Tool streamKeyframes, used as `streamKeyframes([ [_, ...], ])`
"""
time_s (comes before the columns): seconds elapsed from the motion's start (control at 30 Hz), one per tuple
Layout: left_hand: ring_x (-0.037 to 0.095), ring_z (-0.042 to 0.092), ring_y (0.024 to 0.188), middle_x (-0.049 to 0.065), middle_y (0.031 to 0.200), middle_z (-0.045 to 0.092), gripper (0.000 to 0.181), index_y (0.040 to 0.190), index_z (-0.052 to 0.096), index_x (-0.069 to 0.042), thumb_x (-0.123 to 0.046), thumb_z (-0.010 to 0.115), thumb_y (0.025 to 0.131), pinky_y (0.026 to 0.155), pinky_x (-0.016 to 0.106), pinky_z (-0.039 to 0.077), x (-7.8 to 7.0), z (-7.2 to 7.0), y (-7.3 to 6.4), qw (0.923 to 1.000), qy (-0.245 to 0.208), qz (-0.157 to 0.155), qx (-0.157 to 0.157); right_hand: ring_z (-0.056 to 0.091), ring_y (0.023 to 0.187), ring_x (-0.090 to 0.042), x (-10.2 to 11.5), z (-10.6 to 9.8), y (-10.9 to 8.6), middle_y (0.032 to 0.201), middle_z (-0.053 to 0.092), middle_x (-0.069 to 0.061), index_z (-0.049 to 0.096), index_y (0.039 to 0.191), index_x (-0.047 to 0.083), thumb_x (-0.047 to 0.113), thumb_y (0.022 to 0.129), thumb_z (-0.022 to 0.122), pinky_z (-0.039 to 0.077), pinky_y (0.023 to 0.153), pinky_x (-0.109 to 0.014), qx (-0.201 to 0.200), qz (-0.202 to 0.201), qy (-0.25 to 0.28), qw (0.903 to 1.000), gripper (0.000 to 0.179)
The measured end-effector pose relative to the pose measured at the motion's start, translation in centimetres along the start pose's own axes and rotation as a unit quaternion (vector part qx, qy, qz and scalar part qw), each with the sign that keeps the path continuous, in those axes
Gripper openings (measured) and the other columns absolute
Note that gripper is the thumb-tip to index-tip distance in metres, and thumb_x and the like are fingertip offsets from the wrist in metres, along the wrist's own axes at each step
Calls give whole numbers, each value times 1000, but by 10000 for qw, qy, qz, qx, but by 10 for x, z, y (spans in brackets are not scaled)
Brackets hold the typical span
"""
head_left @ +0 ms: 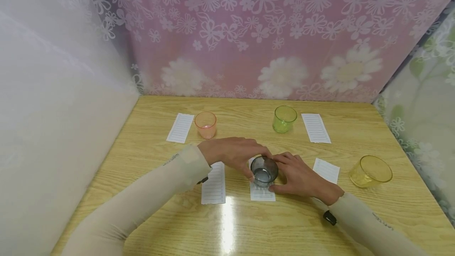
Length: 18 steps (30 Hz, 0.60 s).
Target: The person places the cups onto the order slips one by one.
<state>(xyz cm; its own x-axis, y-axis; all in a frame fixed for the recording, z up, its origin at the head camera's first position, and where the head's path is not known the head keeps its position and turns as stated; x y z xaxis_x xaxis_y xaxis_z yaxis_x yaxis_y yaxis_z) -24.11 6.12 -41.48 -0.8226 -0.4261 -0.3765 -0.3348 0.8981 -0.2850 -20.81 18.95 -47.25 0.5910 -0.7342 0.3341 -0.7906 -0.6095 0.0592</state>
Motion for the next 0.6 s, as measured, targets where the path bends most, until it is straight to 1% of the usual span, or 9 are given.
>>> streamKeyframes([
  [0.17, 14, 58, 136, -6, 152, 62, 79, 161, 50, -27, -44, 88, 93, 115, 37, 49, 0, -1, 1, 10000, 3, -23, 48, 56, 133, -32, 0, 1, 0, 148, 65, -8, 67, 146, 5, 52, 89, 89, 48, 96, -53, 11, -21, 27, 10000, 78],
  [0.37, 15, 56, 141, -7, 156, 59, 83, 164, 48, -27, -46, 88, 93, 119, 39, 47, 1, -2, 1, 9999, 102, -100, 87, 56, 134, -32, -1, 1, 1, 148, 65, -9, 65, 148, 4, 51, 88, 90, 48, 97, -54, 5, -8, 27, 10000, 80],
  [0.5, 17, 50, 150, -6, 165, 52, 94, 171, 38, -29, -52, 86, 93, 124, 43, 43, 3, -1, 0, 9993, 290, -192, 145, 55, 137, -32, -2, 1, 1, 152, 63, -9, 65, 149, 4, 52, 88, 89, 48, 101, -55, 77, 73, 91, 9999, 81],
  [0.6, 19, 46, 156, -5, 170, 46, 100, 174, 30, -32, -57, 83, 94, 127, 48, 40, 6, -2, -4, 9988, 353, -316, 137, 55, 141, -33, -4, 0, 0, 155, 60, -9, 67, 148, 6, 52, 89, 89, 47, 107, -61, 164, 138, 273, 9994, 78],
])
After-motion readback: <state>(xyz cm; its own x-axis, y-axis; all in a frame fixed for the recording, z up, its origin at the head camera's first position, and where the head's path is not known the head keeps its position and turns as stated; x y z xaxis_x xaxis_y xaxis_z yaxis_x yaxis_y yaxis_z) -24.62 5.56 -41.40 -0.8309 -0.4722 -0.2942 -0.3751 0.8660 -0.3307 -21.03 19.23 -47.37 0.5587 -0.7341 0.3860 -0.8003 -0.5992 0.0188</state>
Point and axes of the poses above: each hand's wrist, its own y-axis towards the middle knuckle, its own z-axis out of the palm, x = y × z, the point moved 9 cm from there along y, towards the middle knuckle
